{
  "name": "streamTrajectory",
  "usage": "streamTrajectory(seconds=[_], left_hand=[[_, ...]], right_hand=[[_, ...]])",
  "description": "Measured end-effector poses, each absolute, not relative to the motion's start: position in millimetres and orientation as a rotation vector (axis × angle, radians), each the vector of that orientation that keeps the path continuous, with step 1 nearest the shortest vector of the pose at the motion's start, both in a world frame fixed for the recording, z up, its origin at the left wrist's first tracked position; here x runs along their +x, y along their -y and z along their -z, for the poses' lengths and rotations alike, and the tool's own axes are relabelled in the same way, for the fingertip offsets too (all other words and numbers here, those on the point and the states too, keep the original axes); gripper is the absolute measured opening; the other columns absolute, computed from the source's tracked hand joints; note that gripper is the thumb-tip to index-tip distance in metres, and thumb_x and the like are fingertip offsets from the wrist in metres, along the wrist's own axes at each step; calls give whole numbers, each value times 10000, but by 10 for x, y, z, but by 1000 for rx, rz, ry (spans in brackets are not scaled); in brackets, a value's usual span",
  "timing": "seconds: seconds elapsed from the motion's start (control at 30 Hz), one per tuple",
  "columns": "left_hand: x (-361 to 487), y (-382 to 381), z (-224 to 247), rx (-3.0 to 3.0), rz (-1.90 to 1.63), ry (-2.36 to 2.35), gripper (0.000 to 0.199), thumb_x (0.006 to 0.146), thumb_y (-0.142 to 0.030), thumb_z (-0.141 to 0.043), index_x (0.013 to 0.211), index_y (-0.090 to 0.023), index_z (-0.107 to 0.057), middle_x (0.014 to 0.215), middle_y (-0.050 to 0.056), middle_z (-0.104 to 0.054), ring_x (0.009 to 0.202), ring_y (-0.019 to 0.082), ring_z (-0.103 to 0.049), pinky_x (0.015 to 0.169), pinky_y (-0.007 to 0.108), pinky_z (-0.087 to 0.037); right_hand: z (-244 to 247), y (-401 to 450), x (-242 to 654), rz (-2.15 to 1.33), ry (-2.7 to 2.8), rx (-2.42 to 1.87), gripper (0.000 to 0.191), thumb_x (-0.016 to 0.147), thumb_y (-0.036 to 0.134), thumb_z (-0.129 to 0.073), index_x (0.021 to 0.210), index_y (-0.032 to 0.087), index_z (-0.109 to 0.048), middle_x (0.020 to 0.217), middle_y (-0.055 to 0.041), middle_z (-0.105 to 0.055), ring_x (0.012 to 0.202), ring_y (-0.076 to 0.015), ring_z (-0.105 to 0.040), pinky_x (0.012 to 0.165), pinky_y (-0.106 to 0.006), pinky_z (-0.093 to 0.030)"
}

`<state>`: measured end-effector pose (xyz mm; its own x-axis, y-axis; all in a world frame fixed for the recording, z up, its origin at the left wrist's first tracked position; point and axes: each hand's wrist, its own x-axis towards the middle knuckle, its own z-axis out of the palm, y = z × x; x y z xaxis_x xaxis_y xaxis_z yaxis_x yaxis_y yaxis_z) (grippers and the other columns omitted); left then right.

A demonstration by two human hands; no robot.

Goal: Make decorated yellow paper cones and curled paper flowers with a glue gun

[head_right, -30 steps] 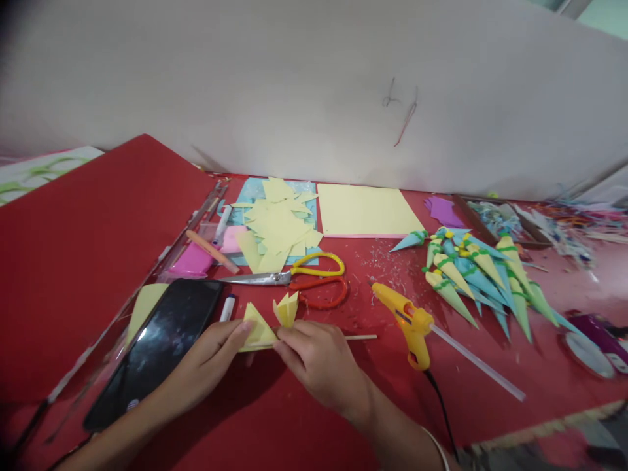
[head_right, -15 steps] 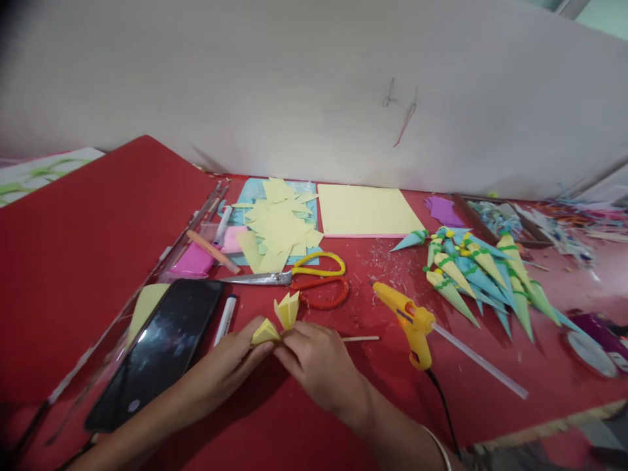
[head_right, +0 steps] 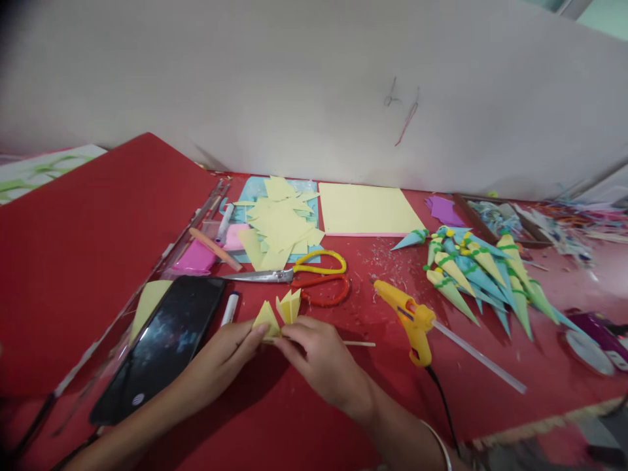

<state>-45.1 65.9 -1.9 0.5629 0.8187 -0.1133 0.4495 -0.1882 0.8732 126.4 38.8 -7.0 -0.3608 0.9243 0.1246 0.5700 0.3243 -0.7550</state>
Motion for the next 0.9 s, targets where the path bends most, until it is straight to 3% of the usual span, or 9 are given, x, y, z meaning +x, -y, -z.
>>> streamTrajectory(seconds=[0.13,0.3,0.67,0.9], left_hand=[[-438,-644,62,1746,-548,-1085,363,902,-367,-254,613,-190,-383,566,-45,-403,536,113,-384,532,218,-320],[-430,-640,51,1704,-555,-1105,390,905,-383,-236,593,-193,-373,538,-49,-393,513,111,-377,518,225,-310],[-466,-672,-29,1577,-436,-983,433,914,-366,-251,613,-169,-493,524,-32,-502,520,106,-452,565,219,-351],[-489,-651,-25,1407,-344,-935,392,899,-434,-239,669,-187,-438,424,-87,-368,416,89,-332,468,209,-307]], right_hand=[[76,-381,1273,-815,2061,-1344,273,909,301,-395,796,180,-612,722,-22,-606,658,-128,-552,610,-216,-385],[76,-379,1265,-808,2082,-1401,256,910,285,-385,758,184,-565,697,-8,-604,627,-119,-549,584,-208,-357],[58,-396,1274,-733,2172,-1421,290,926,311,-357,724,186,-524,673,5,-597,603,-105,-536,549,-197,-312],[48,-380,1282,-379,2332,-1393,302,916,344,-354,741,176,-534,636,-10,-606,557,-127,-539,531,-236,-279]])
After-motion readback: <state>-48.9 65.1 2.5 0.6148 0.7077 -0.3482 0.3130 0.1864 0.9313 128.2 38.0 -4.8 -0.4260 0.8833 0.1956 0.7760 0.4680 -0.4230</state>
